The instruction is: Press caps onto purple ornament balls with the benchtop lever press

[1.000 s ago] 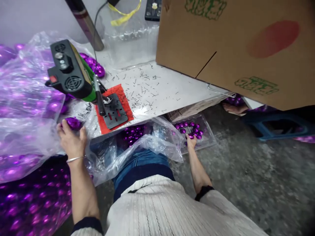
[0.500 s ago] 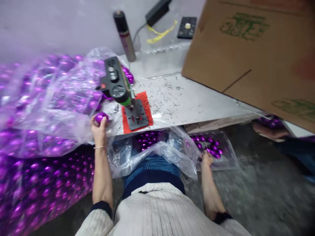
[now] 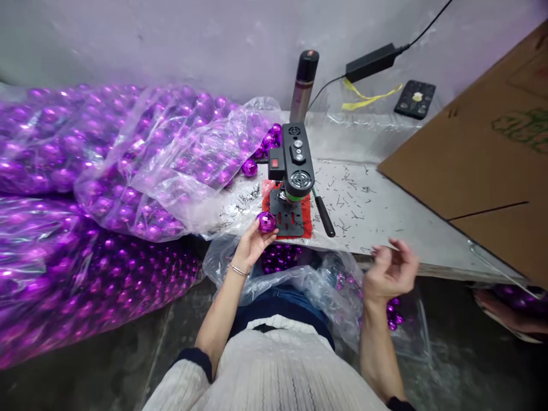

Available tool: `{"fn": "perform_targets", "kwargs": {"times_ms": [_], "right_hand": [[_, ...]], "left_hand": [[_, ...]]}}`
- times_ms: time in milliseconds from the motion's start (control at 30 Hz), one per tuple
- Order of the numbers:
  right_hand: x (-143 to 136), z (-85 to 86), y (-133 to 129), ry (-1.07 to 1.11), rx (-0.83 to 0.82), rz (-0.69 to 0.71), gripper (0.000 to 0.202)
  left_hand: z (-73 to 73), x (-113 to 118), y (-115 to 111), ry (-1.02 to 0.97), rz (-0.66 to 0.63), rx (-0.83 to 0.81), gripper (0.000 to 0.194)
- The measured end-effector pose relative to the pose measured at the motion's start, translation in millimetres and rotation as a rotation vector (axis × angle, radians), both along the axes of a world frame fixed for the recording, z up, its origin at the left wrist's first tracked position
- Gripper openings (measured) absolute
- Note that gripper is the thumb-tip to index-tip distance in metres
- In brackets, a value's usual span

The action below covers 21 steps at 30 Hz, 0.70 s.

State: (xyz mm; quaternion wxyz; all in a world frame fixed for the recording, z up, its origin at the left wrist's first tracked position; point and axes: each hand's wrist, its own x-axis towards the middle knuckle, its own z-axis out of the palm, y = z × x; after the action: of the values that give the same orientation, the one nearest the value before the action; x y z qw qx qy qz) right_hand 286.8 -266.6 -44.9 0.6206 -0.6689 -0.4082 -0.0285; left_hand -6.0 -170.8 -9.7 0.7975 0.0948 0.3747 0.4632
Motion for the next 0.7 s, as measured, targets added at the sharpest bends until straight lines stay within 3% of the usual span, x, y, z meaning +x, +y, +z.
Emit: {"fn": "perform_targets", "kwargs": {"times_ms": [133, 300, 400, 567, 700], "right_hand": [[-51, 33.1, 26, -0.313, 0.114, 0.169, 0.032], [-72, 49.8, 38, -0.418, 0.134, 0.231, 0.033], [-74, 55.6, 41, -0.414, 0.125, 0.249, 0.032], [-74, 57.1, 40, -0.409, 0.111, 0.27, 0.034], [-72, 51.6, 36, -0.399, 0.09, 0.305, 0.035]], "left_hand": [[-2.9, -4, 1, 0.057, 0.018, 0.06, 0.044], [-4.4, -11, 5, 0.303, 0.009, 0.221, 0.068], [-12.6, -7, 11, 0.573, 0.023, 0.381, 0.076], [-27.5, 9, 23, 0.976, -0.062, 0.651, 0.074], [-28.7, 19, 32, 1.213, -0.125, 0.829, 0.069]]}}
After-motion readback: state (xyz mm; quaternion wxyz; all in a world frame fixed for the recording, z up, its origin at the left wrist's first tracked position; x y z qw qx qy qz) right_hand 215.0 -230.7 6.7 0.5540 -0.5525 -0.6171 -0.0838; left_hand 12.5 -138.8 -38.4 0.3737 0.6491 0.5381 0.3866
